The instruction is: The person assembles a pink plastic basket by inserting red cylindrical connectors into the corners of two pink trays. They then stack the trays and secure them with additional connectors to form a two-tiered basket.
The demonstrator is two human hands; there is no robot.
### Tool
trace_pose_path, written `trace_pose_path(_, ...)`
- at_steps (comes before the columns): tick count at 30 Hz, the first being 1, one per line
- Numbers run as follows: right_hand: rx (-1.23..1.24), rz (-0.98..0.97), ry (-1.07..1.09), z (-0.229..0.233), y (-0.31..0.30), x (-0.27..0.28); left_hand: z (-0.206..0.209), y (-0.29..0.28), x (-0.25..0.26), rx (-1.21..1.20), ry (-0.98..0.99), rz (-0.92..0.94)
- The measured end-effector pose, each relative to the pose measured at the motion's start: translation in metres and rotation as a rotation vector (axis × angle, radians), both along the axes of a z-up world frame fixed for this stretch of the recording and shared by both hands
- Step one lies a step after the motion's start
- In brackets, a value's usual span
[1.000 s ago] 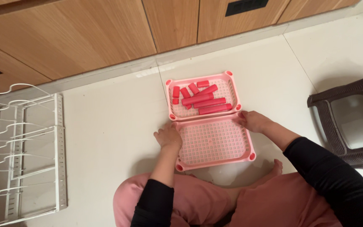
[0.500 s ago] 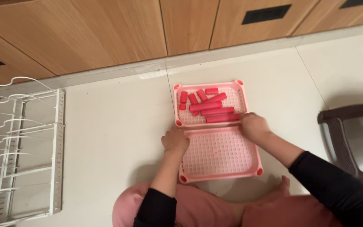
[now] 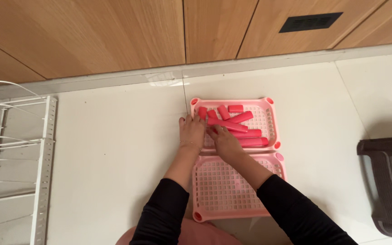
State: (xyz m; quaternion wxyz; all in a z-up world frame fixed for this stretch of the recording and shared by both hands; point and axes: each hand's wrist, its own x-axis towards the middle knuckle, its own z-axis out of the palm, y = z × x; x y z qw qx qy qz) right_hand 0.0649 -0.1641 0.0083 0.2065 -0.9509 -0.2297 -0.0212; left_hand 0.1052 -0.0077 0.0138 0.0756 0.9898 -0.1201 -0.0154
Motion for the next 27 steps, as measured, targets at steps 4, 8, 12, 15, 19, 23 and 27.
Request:
trace_pose_path(4, 0.011, -0.071, 0.128, -0.009, 0.0, 0.013, -0.016, -0.005, 0.008, 0.052, -0.038, 0.018)
trace_pose_path(8, -0.032, -0.037, 0.158, -0.02, -0.002, 0.019, -0.027, -0.007, 0.009, 0.02, 0.008, 0.06)
trace_pose_path(12, 0.152, 0.004, 0.019, -0.021, -0.004, 0.018, -0.031, -0.006, 0.001, -0.06, 0.04, 0.106)
trace_pose_path(15, 0.312, -0.133, 0.207, -0.01, -0.012, 0.022, -0.027, -0.005, -0.001, -0.073, -0.009, 0.11)
trace_pose_path(19, 0.344, -0.34, 0.333, 0.022, -0.05, 0.028, -0.003, -0.008, -0.014, -0.275, -0.203, 0.16)
trace_pose_path(23, 0.33, -0.402, 0.431, 0.054, -0.116, 0.021, 0.03, -0.011, -0.044, -0.728, 0.058, 0.336)
trace_pose_path(27, 0.601, -0.477, 0.62, 0.082, -0.17, 0.0, 0.052, 0.003, -0.069, -1.014, 0.082, 0.275)
